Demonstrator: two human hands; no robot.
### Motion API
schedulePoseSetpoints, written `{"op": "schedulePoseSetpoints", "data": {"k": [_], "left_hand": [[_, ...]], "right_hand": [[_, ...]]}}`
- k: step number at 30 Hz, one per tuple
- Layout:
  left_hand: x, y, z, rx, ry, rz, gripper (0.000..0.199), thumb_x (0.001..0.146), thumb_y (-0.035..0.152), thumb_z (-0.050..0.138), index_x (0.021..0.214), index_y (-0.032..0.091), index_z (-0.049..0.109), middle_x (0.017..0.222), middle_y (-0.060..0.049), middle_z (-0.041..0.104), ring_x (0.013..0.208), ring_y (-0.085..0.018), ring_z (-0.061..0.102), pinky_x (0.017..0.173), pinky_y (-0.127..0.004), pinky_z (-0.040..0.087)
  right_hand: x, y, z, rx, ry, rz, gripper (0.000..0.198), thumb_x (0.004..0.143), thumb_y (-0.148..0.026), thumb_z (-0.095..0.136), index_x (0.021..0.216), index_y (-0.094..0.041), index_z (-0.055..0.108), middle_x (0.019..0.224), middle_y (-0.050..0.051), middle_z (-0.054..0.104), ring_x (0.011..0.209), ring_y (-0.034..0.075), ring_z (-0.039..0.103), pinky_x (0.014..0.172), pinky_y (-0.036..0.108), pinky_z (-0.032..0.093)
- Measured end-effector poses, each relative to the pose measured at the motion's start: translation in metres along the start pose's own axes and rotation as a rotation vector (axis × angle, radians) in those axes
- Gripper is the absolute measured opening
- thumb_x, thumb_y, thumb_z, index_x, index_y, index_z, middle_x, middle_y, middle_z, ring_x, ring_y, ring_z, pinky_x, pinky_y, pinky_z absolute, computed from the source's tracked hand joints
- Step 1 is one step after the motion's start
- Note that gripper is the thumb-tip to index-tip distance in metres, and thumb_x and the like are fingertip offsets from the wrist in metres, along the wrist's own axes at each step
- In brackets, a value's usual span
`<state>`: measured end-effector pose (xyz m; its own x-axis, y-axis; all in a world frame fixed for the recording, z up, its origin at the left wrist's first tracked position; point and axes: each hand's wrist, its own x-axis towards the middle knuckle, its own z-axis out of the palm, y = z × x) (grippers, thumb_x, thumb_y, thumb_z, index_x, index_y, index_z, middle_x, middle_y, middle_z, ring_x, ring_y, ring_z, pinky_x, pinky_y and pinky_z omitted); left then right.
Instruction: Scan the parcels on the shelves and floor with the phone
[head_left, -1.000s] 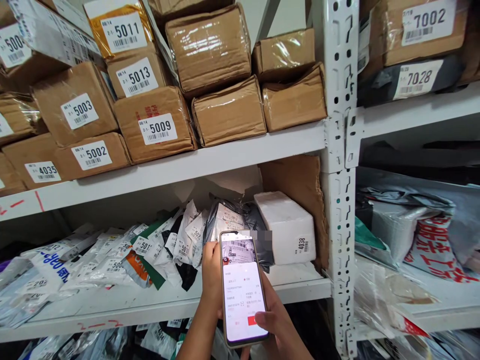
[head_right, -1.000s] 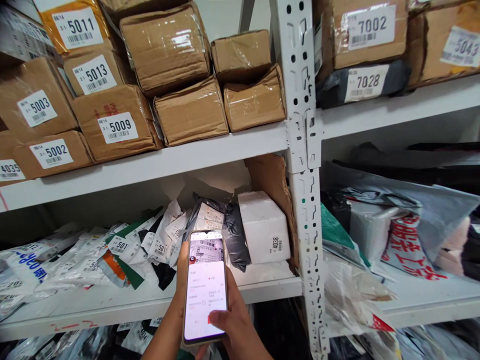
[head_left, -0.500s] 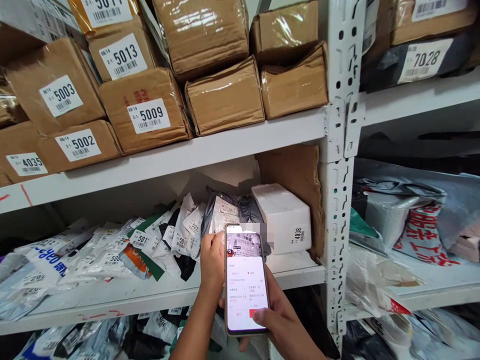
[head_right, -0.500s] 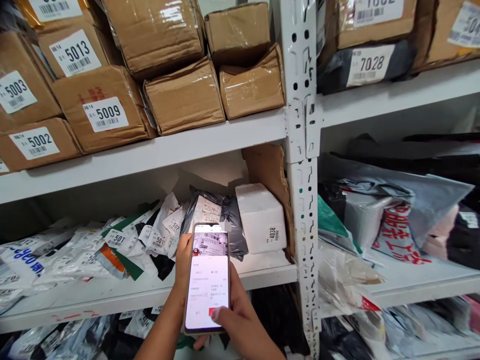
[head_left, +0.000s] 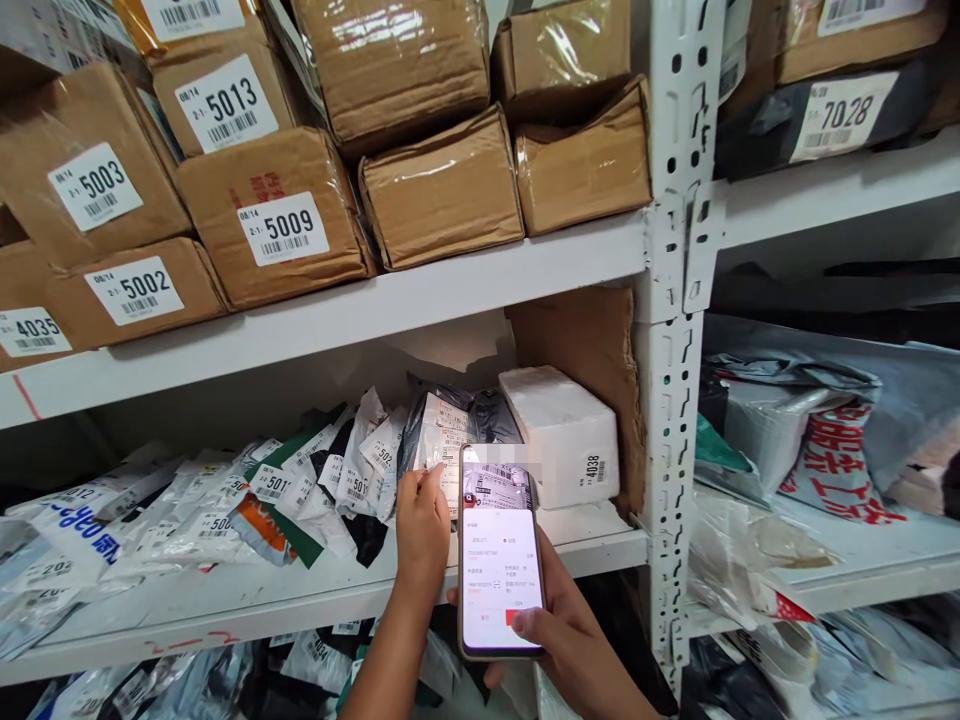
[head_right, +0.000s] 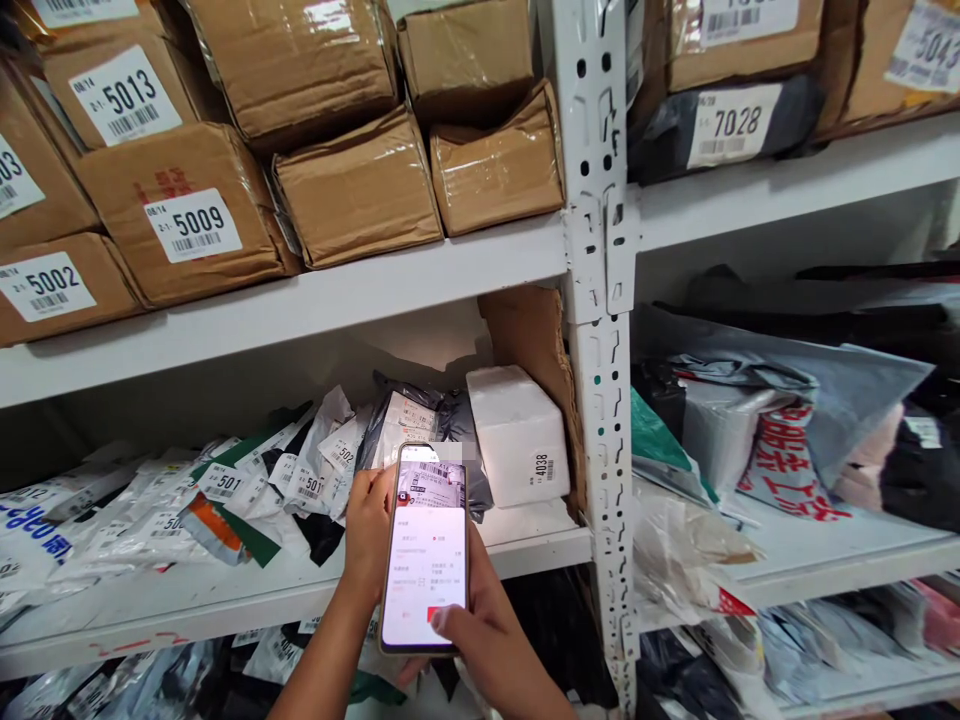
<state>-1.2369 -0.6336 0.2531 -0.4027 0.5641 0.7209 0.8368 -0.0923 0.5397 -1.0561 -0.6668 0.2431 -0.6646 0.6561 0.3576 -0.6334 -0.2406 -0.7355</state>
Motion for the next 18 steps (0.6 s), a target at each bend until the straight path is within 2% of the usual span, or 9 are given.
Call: {"op": "schedulePoseSetpoints", "data": {"k": [3,7,14,18], "left_hand": [[-0.0019,-0.0021,0.0005,0.066,0.018,0.086,0.034,0.089,0.019,0.039,0.113,0.017,0.063,0.097,-0.008,0.054,0.097,-0.019,0.056,0.086,-0.034,0.048],[-0.0023,-0.0025,-0.0004,0.107,0.046,0.150,0.034,0.091,0.019,0.038,0.114,0.013,0.062,0.096,-0.010,0.055,0.096,-0.019,0.057,0.086,-0.036,0.049],[-0.0015,-0.0042,0.0009,0.106,0.112,0.220,0.030,0.091,0.019,0.040,0.111,0.016,0.063,0.092,-0.008,0.055,0.091,-0.018,0.059,0.081,-0.036,0.052],[-0.0014,-0.0049,0.0015,0.113,0.124,0.237,0.030,0.091,0.018,0.041,0.111,0.017,0.063,0.090,-0.007,0.054,0.089,-0.018,0.059,0.079,-0.036,0.053]], "right_hand": [[0.0005,0.0010,-0.0044,-0.008,0.025,-0.018,0.091,0.073,-0.021,0.070,0.145,-0.027,0.017,0.111,0.011,0.069,0.095,0.031,0.067,0.050,0.034,0.060],[0.0021,0.0004,-0.0077,-0.015,0.046,-0.029,0.095,0.072,-0.020,0.070,0.146,-0.029,0.012,0.111,0.010,0.068,0.097,0.032,0.067,0.050,0.036,0.061],[0.0038,-0.0024,-0.0067,-0.034,0.038,-0.025,0.086,0.070,-0.023,0.072,0.141,-0.027,0.025,0.110,0.011,0.069,0.093,0.031,0.067,0.050,0.034,0.060],[0.0041,-0.0041,-0.0049,-0.025,0.043,-0.020,0.083,0.070,-0.023,0.071,0.139,-0.029,0.026,0.110,0.010,0.068,0.093,0.029,0.068,0.049,0.031,0.058]]}}
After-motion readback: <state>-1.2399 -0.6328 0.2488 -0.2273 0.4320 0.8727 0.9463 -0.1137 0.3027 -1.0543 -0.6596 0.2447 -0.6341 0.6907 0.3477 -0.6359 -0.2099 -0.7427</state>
